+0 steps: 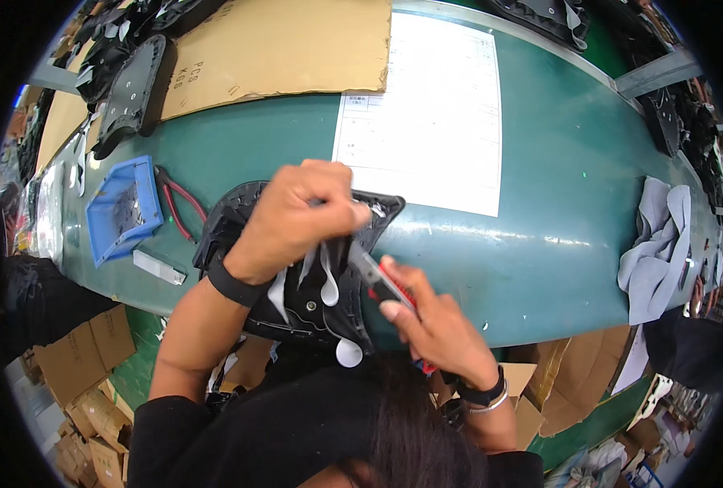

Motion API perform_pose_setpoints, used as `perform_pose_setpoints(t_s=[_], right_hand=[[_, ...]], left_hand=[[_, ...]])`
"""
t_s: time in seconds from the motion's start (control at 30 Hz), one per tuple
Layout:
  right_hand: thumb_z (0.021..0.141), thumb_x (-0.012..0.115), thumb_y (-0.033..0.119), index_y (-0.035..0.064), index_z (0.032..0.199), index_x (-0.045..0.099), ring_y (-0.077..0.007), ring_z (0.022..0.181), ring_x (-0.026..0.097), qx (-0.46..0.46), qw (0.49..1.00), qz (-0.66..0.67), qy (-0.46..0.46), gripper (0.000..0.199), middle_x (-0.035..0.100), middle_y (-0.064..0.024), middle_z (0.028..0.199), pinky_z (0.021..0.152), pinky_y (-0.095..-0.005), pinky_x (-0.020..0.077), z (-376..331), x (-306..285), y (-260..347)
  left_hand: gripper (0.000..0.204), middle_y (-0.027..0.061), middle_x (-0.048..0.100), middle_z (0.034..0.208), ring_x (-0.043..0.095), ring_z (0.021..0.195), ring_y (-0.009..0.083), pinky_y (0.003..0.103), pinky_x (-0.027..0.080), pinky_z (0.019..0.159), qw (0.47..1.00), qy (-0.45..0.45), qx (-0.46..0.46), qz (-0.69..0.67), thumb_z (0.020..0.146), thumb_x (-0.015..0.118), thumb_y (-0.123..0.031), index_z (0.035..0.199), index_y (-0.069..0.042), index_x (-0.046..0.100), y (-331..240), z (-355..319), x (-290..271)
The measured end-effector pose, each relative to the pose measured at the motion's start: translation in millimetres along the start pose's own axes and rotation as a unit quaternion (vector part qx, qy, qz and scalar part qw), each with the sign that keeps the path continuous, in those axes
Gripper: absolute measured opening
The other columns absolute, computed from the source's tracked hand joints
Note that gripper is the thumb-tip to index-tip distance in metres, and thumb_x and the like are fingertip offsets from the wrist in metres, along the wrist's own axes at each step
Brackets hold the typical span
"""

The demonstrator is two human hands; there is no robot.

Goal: The person trims and finishes bicycle seat covers using a utility knife and pliers.

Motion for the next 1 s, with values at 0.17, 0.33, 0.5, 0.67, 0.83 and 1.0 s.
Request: perform_pose_setpoints(t_s=[0.17, 0.33, 0.5, 0.67, 0.83, 1.0], right_hand=[[0.093, 0.056, 0.028, 0.0128, 0.137, 0.043, -0.0393, 0.067, 0.061, -0.227, 0.951, -0.180, 0.105, 0.048, 0.067, -0.0168, 0.093, 0.061, -0.0441, 0.0485, -18.0, 0.8, -13.5], [0.090, 0.060, 0.030, 0.0218, 0.137, 0.046, -0.0365, 0.059, 0.059, -0.212, 0.907, -0.359, 0.061, 0.051, 0.065, -0.0097, 0.071, 0.052, -0.0417, 0.0451, -37.9, -18.5, 13.0], [0.086, 0.064, 0.027, 0.0294, 0.135, 0.049, -0.0311, 0.051, 0.054, -0.221, 0.844, -0.489, 0.026, 0.050, 0.055, -0.0069, 0.060, 0.046, -0.0396, 0.0361, -19.7, -38.3, 38.9], [0.087, 0.063, 0.023, 0.0266, 0.133, 0.051, -0.0299, 0.051, 0.052, -0.250, 0.816, -0.515, 0.084, 0.048, 0.050, -0.0063, 0.060, 0.047, -0.0391, 0.0357, -1.6, -41.0, 58.1], [0.086, 0.063, 0.019, 0.0270, 0.132, 0.051, -0.0298, 0.050, 0.052, -0.253, 0.810, -0.520, 0.101, 0.048, 0.051, -0.0079, 0.063, 0.046, -0.0385, 0.0378, 0.7, -38.6, 60.8], [0.088, 0.056, 0.009, 0.0273, 0.139, 0.043, -0.0315, 0.048, 0.051, -0.210, 0.825, -0.516, 0.093, 0.056, 0.047, -0.0128, 0.062, 0.043, -0.0406, 0.0389, -16.0, -30.7, 53.1]], left_hand=[[0.029, -0.0038, 0.045, 0.064, 0.041, 0.063, 0.0053, 0.023, 0.032, 0.060, 0.967, -0.053, 0.012, -0.247, 0.086, 0.065, -0.009, 0.061, -0.003, 0.053, -5.2, 0.4, -16.7], [0.029, 0.0017, 0.052, 0.072, 0.046, 0.070, 0.0108, 0.026, 0.036, 0.065, 0.983, -0.147, 0.072, -0.084, 0.086, 0.067, -0.017, 0.065, -0.001, 0.056, -17.7, -12.3, -43.6], [0.020, 0.0084, 0.067, 0.106, 0.055, 0.114, 0.0259, 0.040, 0.041, 0.088, 0.829, -0.001, 0.011, 0.558, 0.078, 0.068, -0.012, 0.065, -0.002, 0.056, -39.1, -71.3, -70.7], [0.020, 0.0155, 0.067, 0.107, 0.065, 0.089, 0.0190, 0.033, 0.049, 0.067, 0.997, 0.033, -0.032, -0.054, 0.077, 0.058, 0.002, 0.062, -0.004, 0.047, -48.3, -65.3, -28.6], [0.021, 0.0081, 0.054, 0.070, 0.053, 0.063, 0.0251, 0.034, 0.041, 0.055, 0.897, 0.013, 0.053, 0.438, 0.076, 0.069, -0.015, 0.070, -0.001, 0.055, -27.4, -71.0, 11.8], [0.031, 0.0052, 0.040, 0.055, 0.041, 0.059, 0.0225, 0.033, 0.031, 0.053, 0.984, 0.009, -0.026, 0.174, 0.069, 0.070, -0.013, 0.053, -0.001, 0.047, -5.7, -59.9, -4.9]])
Point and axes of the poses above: each hand's wrist, its own z-axis towards the middle knuckle, its own x-axis out of the palm, y = z × x, the point moved 4 cm from there along z, towards the middle knuckle
